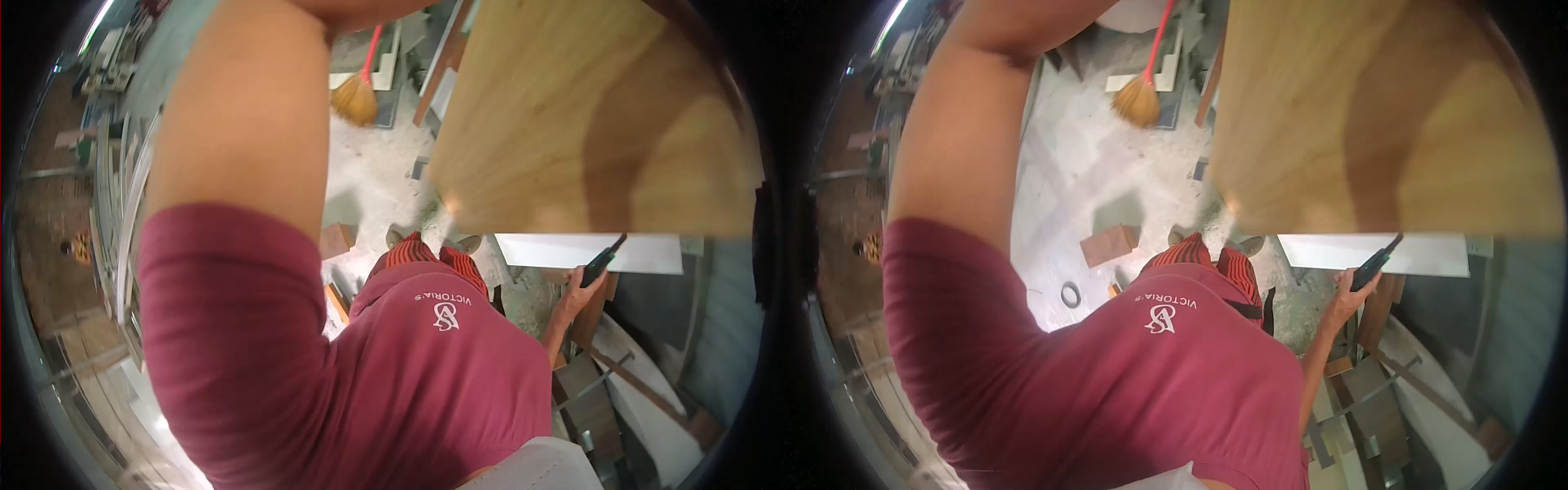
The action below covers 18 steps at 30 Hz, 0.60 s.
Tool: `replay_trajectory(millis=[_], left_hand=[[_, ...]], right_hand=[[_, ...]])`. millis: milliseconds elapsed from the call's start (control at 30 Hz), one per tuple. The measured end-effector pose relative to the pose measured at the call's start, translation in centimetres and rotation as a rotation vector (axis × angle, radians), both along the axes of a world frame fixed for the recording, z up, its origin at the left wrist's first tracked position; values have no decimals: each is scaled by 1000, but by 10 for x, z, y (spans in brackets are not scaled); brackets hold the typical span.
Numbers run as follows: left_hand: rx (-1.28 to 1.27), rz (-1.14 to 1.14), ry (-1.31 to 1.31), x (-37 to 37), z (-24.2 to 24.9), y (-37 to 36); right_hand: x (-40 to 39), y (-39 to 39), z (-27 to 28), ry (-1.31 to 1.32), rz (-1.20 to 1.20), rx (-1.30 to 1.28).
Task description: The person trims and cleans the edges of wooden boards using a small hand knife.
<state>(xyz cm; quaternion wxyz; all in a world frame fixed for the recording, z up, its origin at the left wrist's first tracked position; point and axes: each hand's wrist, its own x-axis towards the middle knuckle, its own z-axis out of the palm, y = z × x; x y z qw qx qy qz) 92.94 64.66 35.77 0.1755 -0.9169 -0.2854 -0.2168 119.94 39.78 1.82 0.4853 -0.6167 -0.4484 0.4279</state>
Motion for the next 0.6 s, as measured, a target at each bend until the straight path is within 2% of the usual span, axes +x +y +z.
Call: replay_trajectory(millis=[100,133,167,200,300,500,533,600], left_hand=[[30,29,30,-53,8,-54],[37,46,37,-71,10,-70],[44,69,44,-88,11,-86],[49,90,38,-103,9,-105],[48,156,45,-138,8,-146],[74,212,58,-161,16,-212],[86,211,57,-161,17,-219],[108,206,46,-162,21,-236]], right_hand=[[-47,9,26,136,150,173],[-47,8,18,43,241,246],[-52,9,11,-249,149,354],[-64,2,12,-303,95,404],[-102,-22,20,-30,93,389],[-148,-73,47,171,77,372],[-150,-77,53,449,-29,344],[-140,-82,41,737,-136,326]])
